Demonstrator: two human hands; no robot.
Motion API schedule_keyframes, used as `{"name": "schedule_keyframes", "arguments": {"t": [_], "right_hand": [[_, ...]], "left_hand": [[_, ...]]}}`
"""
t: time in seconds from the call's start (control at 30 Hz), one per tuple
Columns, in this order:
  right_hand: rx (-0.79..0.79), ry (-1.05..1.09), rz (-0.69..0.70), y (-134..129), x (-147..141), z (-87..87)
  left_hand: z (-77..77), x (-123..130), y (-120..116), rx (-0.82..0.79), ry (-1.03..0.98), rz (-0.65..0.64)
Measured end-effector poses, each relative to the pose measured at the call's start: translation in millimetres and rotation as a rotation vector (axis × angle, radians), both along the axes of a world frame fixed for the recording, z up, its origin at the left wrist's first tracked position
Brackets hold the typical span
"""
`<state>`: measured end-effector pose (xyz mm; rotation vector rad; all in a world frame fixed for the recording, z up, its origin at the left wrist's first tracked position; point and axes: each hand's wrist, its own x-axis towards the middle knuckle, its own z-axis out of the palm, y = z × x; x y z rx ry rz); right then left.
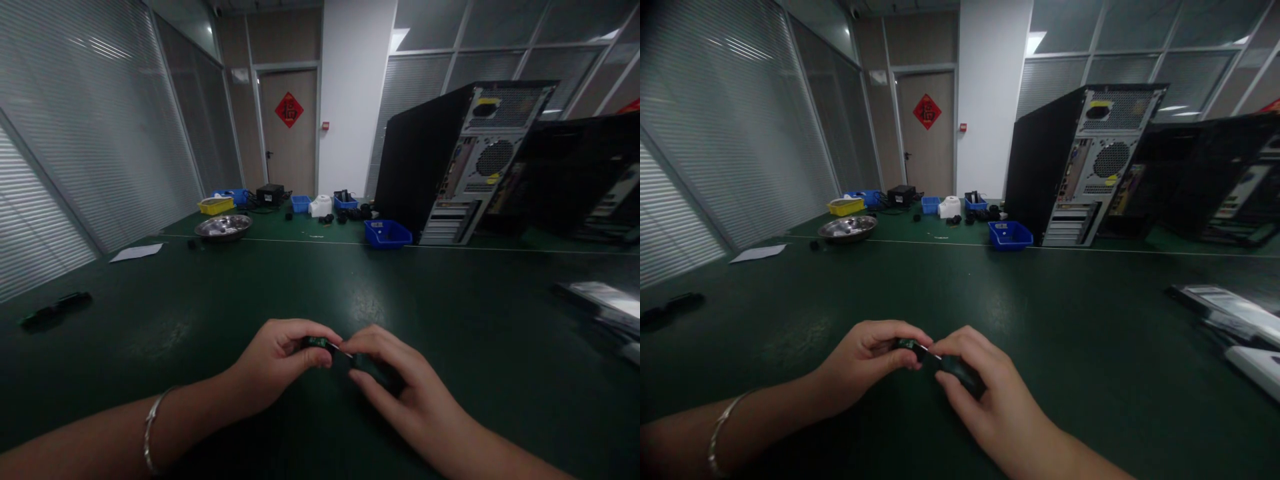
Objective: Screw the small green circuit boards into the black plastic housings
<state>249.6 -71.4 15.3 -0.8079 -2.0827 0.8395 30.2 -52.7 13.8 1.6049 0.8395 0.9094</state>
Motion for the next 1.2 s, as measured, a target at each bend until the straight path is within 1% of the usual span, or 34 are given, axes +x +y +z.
{"name": "schedule_keyframes", "arguments": {"t": [0.07,0.2,0.3,0.43,0.63,0.7,0.97,1.2], "right_hand": [[-0.004,0.009,-0.008,-0.3,0.5,0.7],[-0.005,0.023,-0.021,-2.0,1.8,3.1],[0.007,0.037,-0.023,-3.5,2.3,3.8],[0.022,0.032,-0.006,-3.9,2.1,2.9],[0.035,-0.008,0.025,-3.9,2.8,0.4],[0.032,-0.02,0.019,-3.7,3.2,-0.1],[0.024,-0.032,0.014,-0.7,3.2,-1.1],[0.007,-0.033,0.001,-1.2,3.7,-2.2]], "left_hand": [[-0.7,0.6,0.5,-0.044,-0.045,0.001],[-1.8,2.5,2.0,-0.145,-0.212,-0.027],[-2.7,3.4,2.9,-0.159,-0.264,-0.057],[-3.1,3.4,3.7,-0.139,-0.271,-0.084],[-1.1,3.7,4.9,-0.112,-0.231,-0.04],[-0.9,3.7,5.2,-0.127,-0.22,-0.028],[-4.5,3.1,7.3,-0.212,-0.293,-0.01],[-2.1,2.9,7.3,-0.208,-0.297,0.008]]}}
